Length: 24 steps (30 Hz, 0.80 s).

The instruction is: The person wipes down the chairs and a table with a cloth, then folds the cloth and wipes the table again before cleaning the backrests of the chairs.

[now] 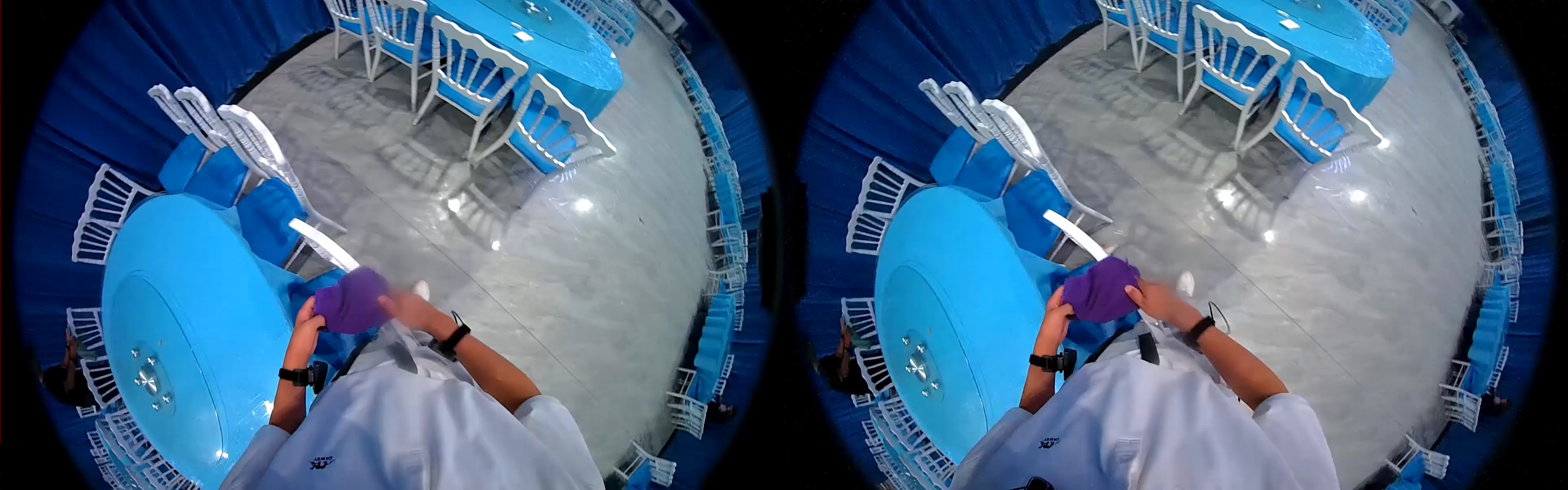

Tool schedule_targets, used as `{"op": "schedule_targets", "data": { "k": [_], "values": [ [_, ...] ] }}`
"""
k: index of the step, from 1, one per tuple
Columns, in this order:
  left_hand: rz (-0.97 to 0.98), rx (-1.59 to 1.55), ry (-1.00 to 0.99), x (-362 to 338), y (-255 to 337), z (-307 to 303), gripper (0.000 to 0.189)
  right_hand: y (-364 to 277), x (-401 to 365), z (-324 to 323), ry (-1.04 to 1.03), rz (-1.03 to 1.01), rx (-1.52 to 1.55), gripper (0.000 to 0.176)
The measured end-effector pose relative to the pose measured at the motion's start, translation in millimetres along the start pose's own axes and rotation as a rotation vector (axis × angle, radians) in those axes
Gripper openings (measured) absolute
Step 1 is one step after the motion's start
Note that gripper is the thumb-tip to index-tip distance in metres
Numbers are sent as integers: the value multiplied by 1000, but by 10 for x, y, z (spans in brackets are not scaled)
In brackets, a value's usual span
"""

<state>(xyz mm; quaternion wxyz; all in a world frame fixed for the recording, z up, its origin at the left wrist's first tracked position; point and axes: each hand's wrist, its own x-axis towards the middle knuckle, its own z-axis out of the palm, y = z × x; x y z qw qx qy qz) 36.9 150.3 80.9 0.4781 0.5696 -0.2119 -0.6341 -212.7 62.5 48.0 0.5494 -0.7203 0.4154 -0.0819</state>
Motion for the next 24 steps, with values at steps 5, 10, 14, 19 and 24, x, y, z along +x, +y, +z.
{"op": "schedule_targets", "data": {
  "k": [5, 10, 14, 19, 24],
  "values": [
    [-271, 223, -235, 247, -287, -212, 34, -111, -339, -119, -115, 241, -8, 56],
    [-322, 350, -195, 455, -86, -141, 52, -113, 435, 172, 38, -9, -76, 49],
    [-324, 271, -246, 483, -88, -184, 57, -67, 547, 236, 108, -37, -19, 54],
    [-130, -23, -155, 378, -193, -132, 45, 231, -135, 174, -15, -7, 114, 59],
    [-65, -151, -81, 276, -82, 5, 28, 1, -501, 47, -195, 243, 33, 62]
  ]
}}
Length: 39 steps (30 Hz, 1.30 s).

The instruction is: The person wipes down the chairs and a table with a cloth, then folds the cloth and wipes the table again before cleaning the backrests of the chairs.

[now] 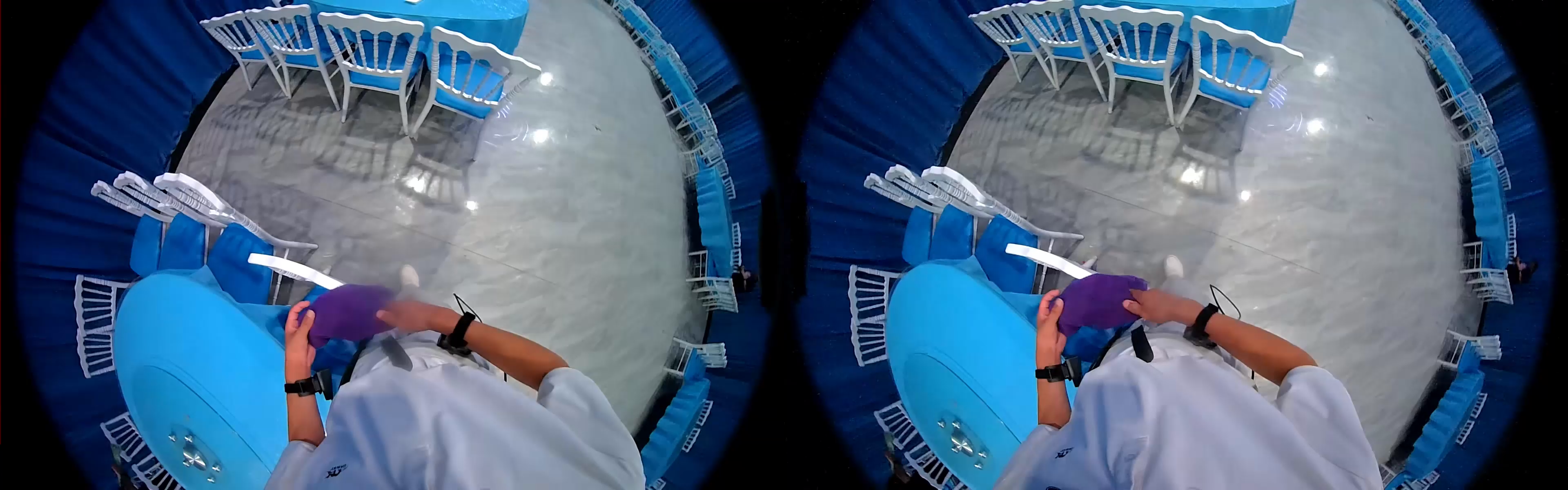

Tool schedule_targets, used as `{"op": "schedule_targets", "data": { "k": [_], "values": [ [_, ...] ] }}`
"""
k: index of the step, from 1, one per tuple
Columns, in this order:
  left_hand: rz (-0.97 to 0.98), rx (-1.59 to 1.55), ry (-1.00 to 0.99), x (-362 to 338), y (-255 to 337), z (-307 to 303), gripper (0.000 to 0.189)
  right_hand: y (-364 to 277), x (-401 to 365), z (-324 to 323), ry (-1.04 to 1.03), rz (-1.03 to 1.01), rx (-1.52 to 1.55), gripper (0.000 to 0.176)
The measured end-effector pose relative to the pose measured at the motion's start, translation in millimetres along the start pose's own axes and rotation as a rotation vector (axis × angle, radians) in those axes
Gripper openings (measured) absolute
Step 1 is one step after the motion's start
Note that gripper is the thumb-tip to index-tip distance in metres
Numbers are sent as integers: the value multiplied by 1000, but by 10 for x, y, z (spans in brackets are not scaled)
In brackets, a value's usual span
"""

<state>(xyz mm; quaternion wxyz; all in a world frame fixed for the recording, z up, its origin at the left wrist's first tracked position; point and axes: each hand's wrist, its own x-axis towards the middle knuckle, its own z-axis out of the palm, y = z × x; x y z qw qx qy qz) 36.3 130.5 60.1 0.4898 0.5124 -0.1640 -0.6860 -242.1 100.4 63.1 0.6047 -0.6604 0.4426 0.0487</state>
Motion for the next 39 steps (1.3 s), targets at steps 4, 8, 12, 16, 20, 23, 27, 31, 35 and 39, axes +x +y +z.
{"op": "schedule_targets", "data": {
  "k": [4, 8, 12, 16, 20, 23, 27, 31, 35, 39],
  "values": [
    [342, 324, 111, 235, 110, 74, 20, -295, 217, 116, 351, -345, 311, 66],
    [708, 859, 155, 490, 388, 438, 18, -253, 824, 273, 577, -325, 209, 66],
    [1005, 1346, 31, 865, 289, 594, 16, -164, 736, 185, 297, -295, 342, 61],
    [1033, 1429, -130, 882, 120, 804, 12, 99, 284, 232, 258, -237, 270, 57],
    [1029, 1555, -70, 848, -5, 860, 7, 199, 175, 326, 241, -167, 244, 58],
    [1035, 1519, -23, 878, -10, 867, 6, 58, 350, 243, 261, -268, 220, 57],
    [1012, 1374, 21, 983, -19, 766, 7, -158, 701, 148, 260, -229, 278, 53],
    [1023, 1325, 31, 949, 29, 761, 7, -183, 417, 144, 318, -247, 236, 51],
    [1073, 1265, 38, 942, 17, 754, 6, 60, -125, 230, 240, -165, 162, 51],
    [1063, 1244, -9, 919, 38, 713, 6, 29, -85, 141, 152, 29, 3, 51]
  ]
}}
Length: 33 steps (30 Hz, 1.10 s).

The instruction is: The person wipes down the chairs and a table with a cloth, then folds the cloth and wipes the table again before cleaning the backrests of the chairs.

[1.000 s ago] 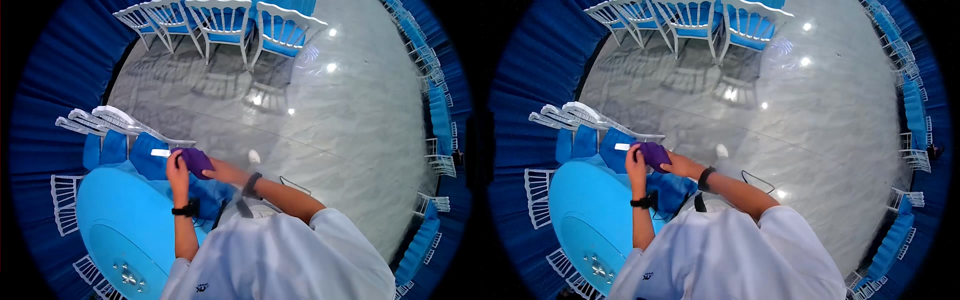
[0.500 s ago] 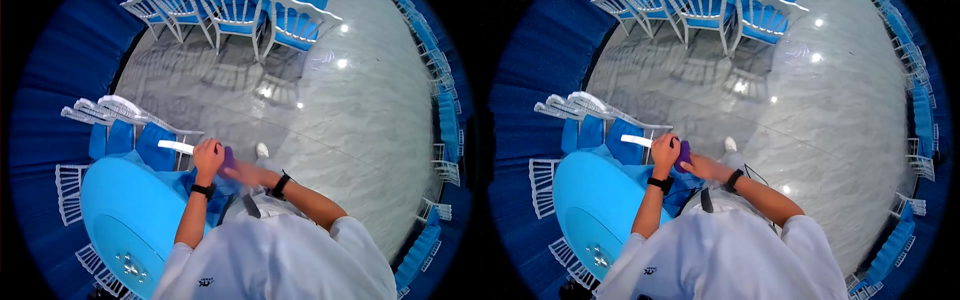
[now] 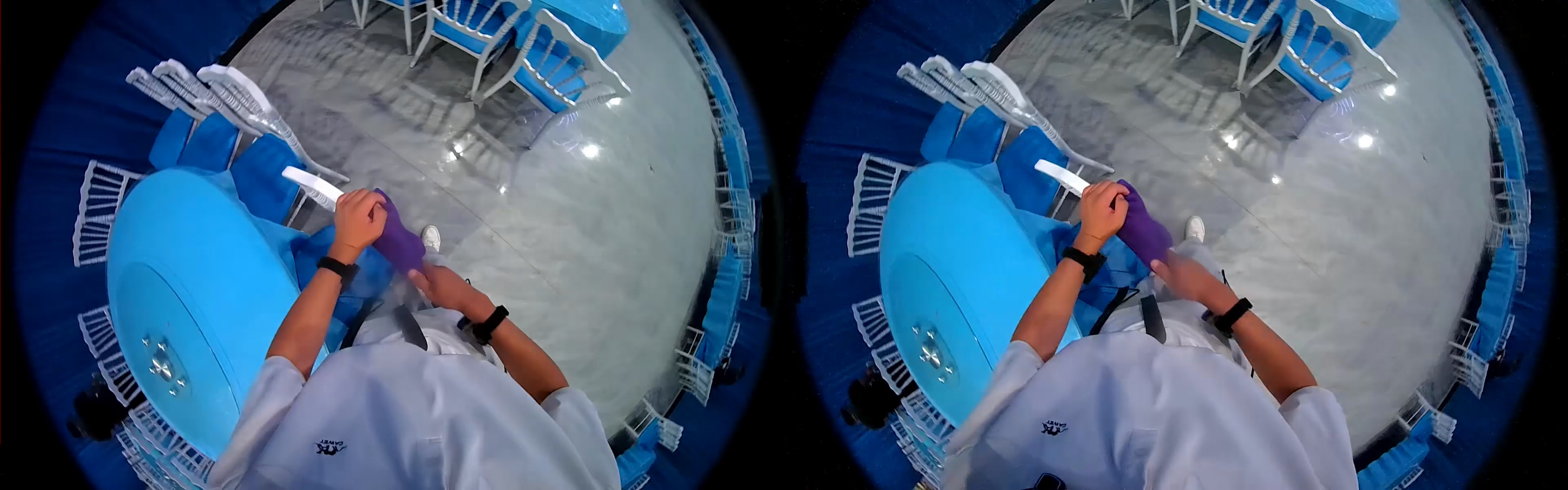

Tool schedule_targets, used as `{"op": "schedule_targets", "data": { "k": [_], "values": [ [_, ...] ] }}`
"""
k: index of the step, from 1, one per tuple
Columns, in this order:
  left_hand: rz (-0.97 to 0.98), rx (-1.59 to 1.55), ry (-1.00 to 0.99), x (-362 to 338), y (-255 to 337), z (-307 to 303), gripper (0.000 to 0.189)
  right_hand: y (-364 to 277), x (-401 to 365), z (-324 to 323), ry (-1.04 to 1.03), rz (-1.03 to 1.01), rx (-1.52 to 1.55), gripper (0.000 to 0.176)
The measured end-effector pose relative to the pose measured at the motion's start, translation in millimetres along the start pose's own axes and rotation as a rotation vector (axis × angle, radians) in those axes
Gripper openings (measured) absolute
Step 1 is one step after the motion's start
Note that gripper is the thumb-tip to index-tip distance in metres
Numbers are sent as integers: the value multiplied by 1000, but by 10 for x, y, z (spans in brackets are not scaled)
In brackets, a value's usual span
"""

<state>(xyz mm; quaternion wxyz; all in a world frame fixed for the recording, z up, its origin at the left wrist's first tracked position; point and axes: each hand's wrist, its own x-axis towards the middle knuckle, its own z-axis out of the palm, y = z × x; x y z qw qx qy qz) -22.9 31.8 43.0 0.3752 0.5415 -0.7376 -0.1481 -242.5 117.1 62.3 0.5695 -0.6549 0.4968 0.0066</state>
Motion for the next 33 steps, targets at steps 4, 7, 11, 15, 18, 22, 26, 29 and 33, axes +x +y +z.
{"op": "schedule_targets", "data": {
  "k": [4, 7, 11, 15, 18, 22, 26, 29, 33],
  "values": [
    [26, 0, -29, 1, -27, -28, 7, -84, 521, 61, 122, -268, 132, 50],
    [25, 26, 0, 8, -27, -27, 7, -327, 643, 22, 211, -207, 136, 46],
    [31, 31, 26, -17, -76, 21, 6, -237, 294, 7, 178, -114, 85, 41],
    [26, 6, 48, -46, -76, 46, 5, -71, -226, 111, 196, -20, -40, 36],
    [41, 1, 74, -47, -83, 55, 5, -93, -247, 63, 133, 55, -79, 36],
    [65, -13, 60, -18, -78, 45, 5, -185, 171, 17, 196, -103, -52, 38],
    [83, 4, 68, -37, -85, 35, 5, -303, 281, 156, 356, -120, -164, 38],
    [92, -3, 43, -33, -113, 28, 6, -237, -61, 344, 480, -31, -368, 36],
    [99, 16, 29, -25, -67, -10, 6, -151, -425, 335, 339, 88, -299, 36]
  ]
}}
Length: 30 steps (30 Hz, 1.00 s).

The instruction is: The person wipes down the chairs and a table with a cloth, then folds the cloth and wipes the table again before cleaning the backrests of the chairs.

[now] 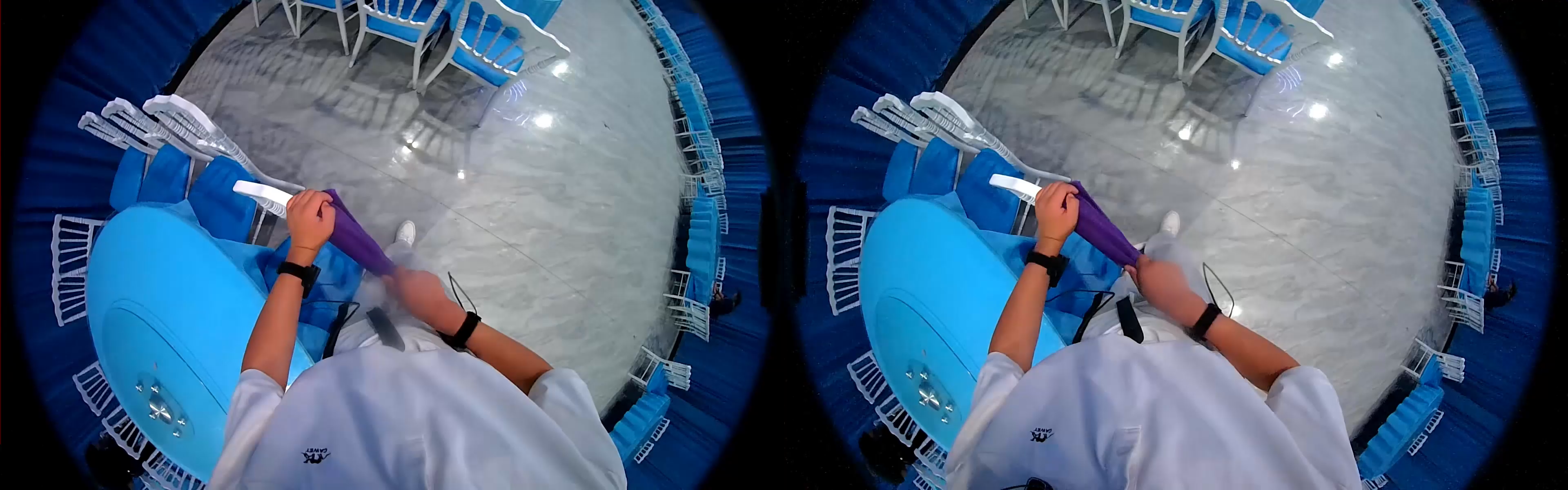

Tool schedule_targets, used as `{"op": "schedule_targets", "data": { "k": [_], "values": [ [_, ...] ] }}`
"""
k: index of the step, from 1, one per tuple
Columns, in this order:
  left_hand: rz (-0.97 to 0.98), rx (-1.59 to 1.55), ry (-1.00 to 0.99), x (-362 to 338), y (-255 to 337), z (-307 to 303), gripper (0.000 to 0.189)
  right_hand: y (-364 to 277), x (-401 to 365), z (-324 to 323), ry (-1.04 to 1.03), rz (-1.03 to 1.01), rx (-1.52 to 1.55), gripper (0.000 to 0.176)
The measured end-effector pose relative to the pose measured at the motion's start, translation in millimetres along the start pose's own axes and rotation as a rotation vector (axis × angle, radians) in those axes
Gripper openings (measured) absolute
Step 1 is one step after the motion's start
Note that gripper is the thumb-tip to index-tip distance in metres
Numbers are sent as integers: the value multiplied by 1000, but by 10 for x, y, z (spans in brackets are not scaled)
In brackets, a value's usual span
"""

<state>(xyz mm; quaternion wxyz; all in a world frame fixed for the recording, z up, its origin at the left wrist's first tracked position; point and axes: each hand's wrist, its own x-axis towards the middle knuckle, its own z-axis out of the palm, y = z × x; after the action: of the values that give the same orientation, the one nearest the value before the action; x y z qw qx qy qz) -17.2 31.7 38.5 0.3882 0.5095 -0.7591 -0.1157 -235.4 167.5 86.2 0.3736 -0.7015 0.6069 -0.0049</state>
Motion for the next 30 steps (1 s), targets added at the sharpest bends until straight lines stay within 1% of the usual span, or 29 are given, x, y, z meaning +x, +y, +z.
{"op": "schedule_targets", "data": {
  "k": [4, 6, 7, 9, 11, 13, 14, 16, 17, 19, 21, 23, 24, 26, 27, 29, 30],
  "values": [
    [13, 11, -31, -19, -89, 34, 6, -118, 459, -17, -3, -55, 47, 36],
    [-5, 8, -4, -28, -68, 38, 5, -174, 738, 137, 159, -213, 109, 33],
    [4, 14, -17, -19, -60, 28, 5, -206, 766, 162, 166, -211, 125, 33],
    [-27, -16, -43, -11, -55, 14, 5, -257, 803, 214, 304, -252, 213, 31],
    [-34, -17, -67, -26, -55, 3, 5, -122, 613, 254, 269, -220, 251, 29],
    [-24, 22, -84, -26, -74, 0, 6, 45, 320, 177, 157, -161, 307, 33],
    [-24, 26, -85, -22, -77, 15, 6, 103, 196, 154, 155, -163, 310, 33],
    [-45, 17, -33, -45, -65, 36, 7, 138, 12, 98, 57, -36, 325, 38],
    [-43, 18, -47, -54, -72, 27, 7, 92, 67, 93, 56, -29, 337, 38],
    [-51, 35, -52, -53, -66, 24, 7, -42, 359, 58, -83, 54, 325, 45],
    [-44, 49, -75, -55, -70, 13, 8, -227, 670, 27, 60, -163, 465, 48],
    [-33, 76, -98, -38, -128, 15, 8, -392, 1038, 82, 51, -230, 525, 46],
    [-72, 27, -79, -51, -174, 17, 10, -376, 1172, 98, 53, -231, 543, 46],
    [-127, -18, -74, -53, -157, -22, 13, -358, 1334, 165, -49, -264, 657, 52],
    [-123, -13, -93, -59, -128, -24, 13, -313, 1295, 217, -46, -258, 676, 52],
    [-90, 32, -63, -28, -75, -24, 10, -142, 1073, 143, -155, -316, 857, 58],
    [-100, 41, -67, -54, -104, -22, 12, -44, 972, 67, -260, -313, 899, 65]
  ]
}}
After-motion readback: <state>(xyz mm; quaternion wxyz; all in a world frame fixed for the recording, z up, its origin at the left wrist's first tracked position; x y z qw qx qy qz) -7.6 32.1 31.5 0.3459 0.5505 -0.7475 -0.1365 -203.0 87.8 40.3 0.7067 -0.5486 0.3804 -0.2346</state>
